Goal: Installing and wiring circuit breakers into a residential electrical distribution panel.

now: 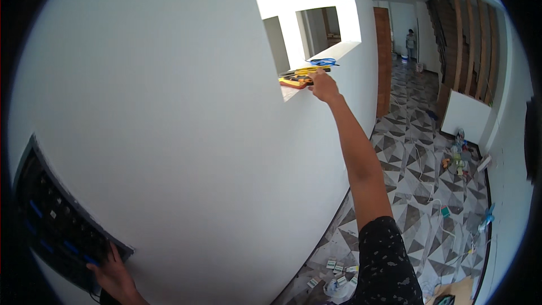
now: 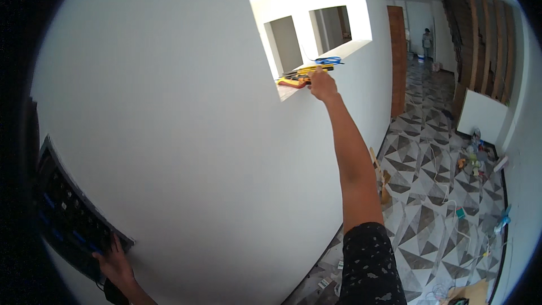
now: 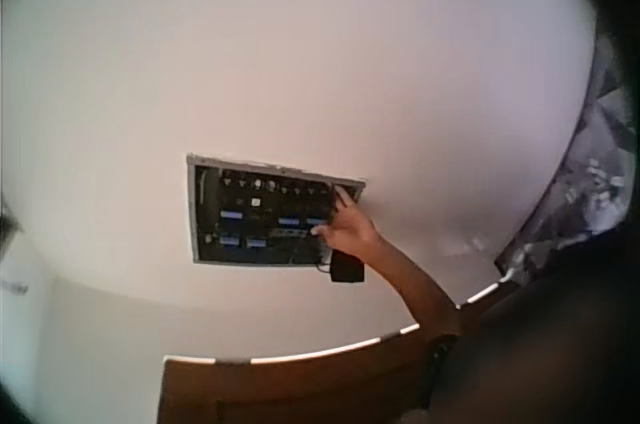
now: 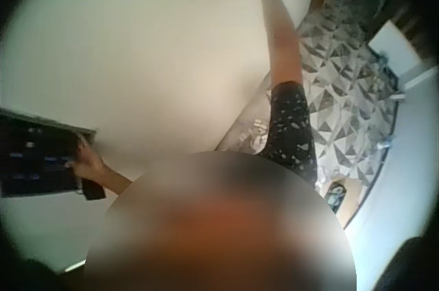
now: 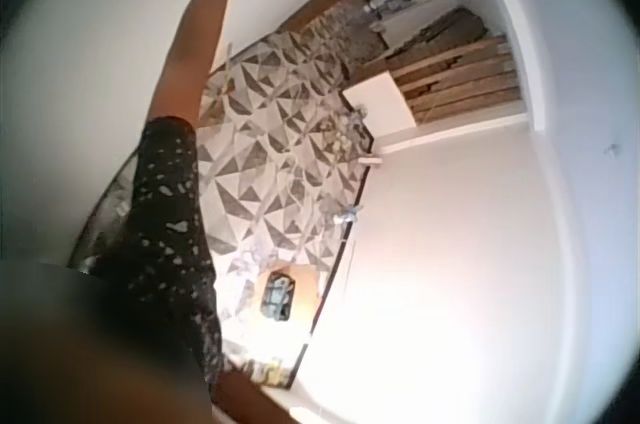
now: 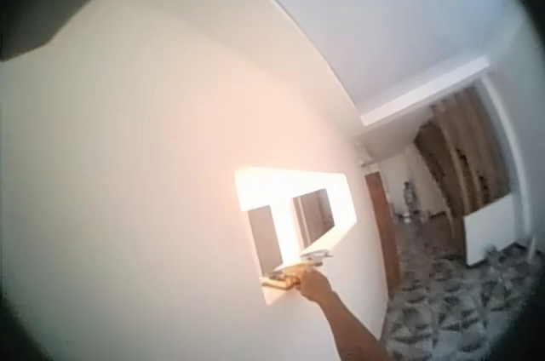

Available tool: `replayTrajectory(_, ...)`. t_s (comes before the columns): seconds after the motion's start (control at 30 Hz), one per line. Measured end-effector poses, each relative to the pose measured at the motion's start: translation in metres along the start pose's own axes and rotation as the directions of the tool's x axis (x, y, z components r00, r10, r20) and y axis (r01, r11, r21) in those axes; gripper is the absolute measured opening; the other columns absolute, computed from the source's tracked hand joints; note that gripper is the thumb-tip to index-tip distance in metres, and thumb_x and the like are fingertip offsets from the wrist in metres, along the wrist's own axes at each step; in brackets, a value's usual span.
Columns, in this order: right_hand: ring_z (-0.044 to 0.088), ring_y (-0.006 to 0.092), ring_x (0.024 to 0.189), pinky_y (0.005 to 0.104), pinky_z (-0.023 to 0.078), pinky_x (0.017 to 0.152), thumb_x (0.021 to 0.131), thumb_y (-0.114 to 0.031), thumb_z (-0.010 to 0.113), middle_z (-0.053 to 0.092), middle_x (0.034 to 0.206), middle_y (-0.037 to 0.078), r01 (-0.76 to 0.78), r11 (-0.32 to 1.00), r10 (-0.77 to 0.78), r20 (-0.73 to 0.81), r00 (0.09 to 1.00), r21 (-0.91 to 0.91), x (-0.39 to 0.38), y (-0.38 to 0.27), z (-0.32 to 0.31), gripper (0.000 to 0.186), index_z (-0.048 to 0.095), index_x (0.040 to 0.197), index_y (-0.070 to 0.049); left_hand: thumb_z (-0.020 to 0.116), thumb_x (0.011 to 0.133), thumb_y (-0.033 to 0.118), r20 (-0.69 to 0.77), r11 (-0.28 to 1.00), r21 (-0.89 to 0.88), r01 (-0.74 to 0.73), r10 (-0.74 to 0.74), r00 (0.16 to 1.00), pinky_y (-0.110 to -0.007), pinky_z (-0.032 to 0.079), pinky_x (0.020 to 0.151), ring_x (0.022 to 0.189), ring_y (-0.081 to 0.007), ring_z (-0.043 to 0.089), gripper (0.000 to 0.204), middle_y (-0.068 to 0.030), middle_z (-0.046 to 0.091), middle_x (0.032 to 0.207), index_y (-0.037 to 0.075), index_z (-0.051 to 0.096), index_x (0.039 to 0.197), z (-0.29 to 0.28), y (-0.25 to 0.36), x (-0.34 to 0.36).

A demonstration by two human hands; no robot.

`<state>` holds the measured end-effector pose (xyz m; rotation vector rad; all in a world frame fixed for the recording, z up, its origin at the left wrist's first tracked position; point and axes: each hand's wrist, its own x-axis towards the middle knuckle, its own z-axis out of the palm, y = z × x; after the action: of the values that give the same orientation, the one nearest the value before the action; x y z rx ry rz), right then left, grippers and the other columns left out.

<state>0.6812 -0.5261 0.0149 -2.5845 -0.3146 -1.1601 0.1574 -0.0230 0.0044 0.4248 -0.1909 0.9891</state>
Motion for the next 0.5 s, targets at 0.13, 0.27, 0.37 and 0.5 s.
replayTrajectory(0.13,0.061,0.0328,0.103,0.0410,0.053,0.084,0.079,-0.014,0.074,0.056,0.112,0.019,-0.013,0.998,0.014,-0.023,1.000,0.063,-0.002,-0.001,-0.007,0.031,0.063,0.106,-0.002,0.043,0.102,0.032,0.010,0.998,0.064,-0.003,0.002,1.000,-0.051,0.019,0.118,0.146,-0.0365,0.005,0.080,-0.0195,-0.008,0.157,0.008,-0.017,0.149,0.007,-0.002,-0.004)
replayTrajectory(0.27,0.061,0.0340,0.102,0.0407,0.051,0.086,0.080,0.000,0.065,0.062,0.113,0.018,-0.022,0.987,0.034,-0.072,0.997,0.159,-0.009,-0.005,-0.008,0.030,0.061,0.109,-0.001,0.043,0.102,0.034,-0.051,0.993,0.115,-0.031,0.037,0.998,-0.053,0.020,0.117,0.145,-0.0374,0.007,0.081,-0.0201,-0.007,0.157,0.009,-0.018,0.149,0.007,-0.004,-0.002)
replayTrajectory(0.37,0.061,0.0339,0.102,0.0403,0.051,0.087,0.078,0.002,0.066,0.062,0.114,0.018,0.006,0.960,0.045,-0.173,0.984,0.281,-0.014,-0.010,-0.009,0.031,0.060,0.108,0.000,0.043,0.102,0.034,0.072,0.997,0.059,0.049,-0.053,0.996,-0.052,0.020,0.118,0.145,-0.0381,0.008,0.082,-0.0207,-0.007,0.157,0.009,-0.019,0.148,-0.013,0.013,0.012)
replayTrajectory(0.5,0.061,0.0343,0.103,0.0400,0.051,0.088,0.076,0.005,0.066,0.062,0.112,0.017,0.075,0.938,0.029,-0.290,0.957,0.340,-0.016,0.005,-0.006,0.035,0.060,0.110,0.000,0.044,0.101,0.033,0.040,0.989,0.146,-0.020,0.015,0.999,-0.051,0.020,0.118,0.145,-0.0376,0.007,0.083,-0.0206,-0.007,0.157,0.008,-0.020,0.148,-0.004,0.003,0.007)
